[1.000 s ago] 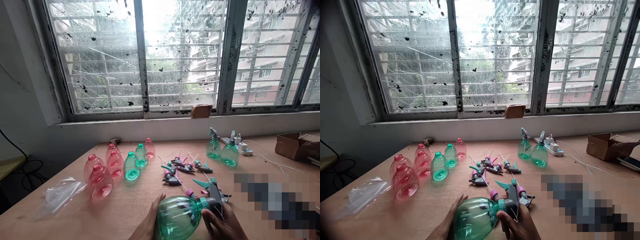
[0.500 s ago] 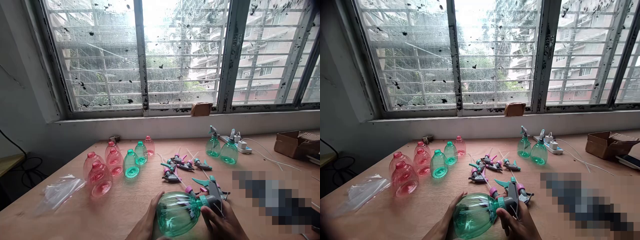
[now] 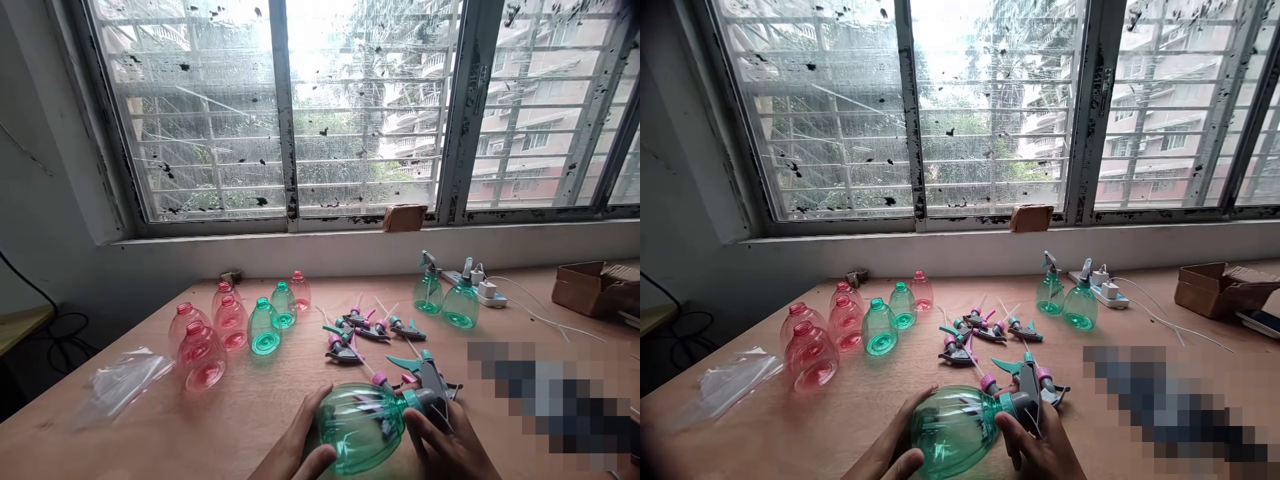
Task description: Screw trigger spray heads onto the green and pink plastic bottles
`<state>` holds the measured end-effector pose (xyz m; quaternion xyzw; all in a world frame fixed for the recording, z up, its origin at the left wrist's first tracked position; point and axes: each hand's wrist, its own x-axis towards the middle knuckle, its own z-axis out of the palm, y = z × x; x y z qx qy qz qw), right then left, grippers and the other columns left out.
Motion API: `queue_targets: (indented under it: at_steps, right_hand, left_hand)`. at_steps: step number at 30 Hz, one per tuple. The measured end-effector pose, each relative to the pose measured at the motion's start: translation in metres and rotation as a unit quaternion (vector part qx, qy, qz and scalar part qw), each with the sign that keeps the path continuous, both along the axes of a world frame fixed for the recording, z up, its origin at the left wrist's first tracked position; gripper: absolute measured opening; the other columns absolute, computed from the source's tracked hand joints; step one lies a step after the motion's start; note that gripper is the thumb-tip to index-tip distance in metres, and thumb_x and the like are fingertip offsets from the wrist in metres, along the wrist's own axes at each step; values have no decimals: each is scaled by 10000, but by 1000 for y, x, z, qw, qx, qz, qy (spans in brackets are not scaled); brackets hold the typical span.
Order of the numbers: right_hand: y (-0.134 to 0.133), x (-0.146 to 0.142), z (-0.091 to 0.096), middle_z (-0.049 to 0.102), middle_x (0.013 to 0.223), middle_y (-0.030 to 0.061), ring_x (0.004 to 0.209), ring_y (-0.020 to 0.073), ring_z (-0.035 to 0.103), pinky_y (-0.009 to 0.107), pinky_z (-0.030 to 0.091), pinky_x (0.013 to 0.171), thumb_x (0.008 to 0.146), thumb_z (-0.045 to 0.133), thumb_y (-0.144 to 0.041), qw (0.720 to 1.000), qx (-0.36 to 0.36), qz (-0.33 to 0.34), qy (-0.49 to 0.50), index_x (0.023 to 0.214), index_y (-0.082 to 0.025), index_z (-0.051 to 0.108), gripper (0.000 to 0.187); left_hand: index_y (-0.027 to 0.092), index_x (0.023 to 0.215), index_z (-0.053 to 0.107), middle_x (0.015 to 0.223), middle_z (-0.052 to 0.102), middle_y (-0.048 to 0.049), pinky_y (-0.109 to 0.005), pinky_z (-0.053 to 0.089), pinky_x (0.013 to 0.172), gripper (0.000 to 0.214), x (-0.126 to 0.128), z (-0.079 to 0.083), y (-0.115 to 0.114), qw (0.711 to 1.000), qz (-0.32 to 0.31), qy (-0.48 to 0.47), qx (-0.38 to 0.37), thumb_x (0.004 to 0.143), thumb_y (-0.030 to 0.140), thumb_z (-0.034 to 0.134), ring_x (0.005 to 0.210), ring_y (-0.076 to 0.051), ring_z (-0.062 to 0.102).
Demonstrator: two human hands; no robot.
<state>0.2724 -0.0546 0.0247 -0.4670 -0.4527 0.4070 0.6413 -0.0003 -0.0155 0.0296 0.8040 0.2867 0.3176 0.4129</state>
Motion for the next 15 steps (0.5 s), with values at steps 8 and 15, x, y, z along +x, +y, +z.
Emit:
queue_targets:
  at_steps: [8, 15]
  right_hand:
    - [0, 0, -3, 561, 483, -35, 407, 164, 496, 263, 445, 385, 689, 821, -690, 1000, -1, -1, -1, 923, -187, 703, 568]
    - [-1, 2, 2, 644, 618, 34, 451, 188, 539, 276, 469, 364, 698, 798, -710, 1000, 10, 17, -18, 930, -187, 748, 574]
  left_hand:
    - [350, 1481, 322, 1636, 238, -106, -485, 387, 1170, 647, 5, -9, 2, 997, -22, -68, -5, 952, 628, 571, 1470, -361, 372]
    - [339, 1494, 297, 1608, 298, -122, -451, 453, 1123, 754, -3, -6, 4, 998, -19, -51, -22, 894, 605, 669, 1408, -356, 455]
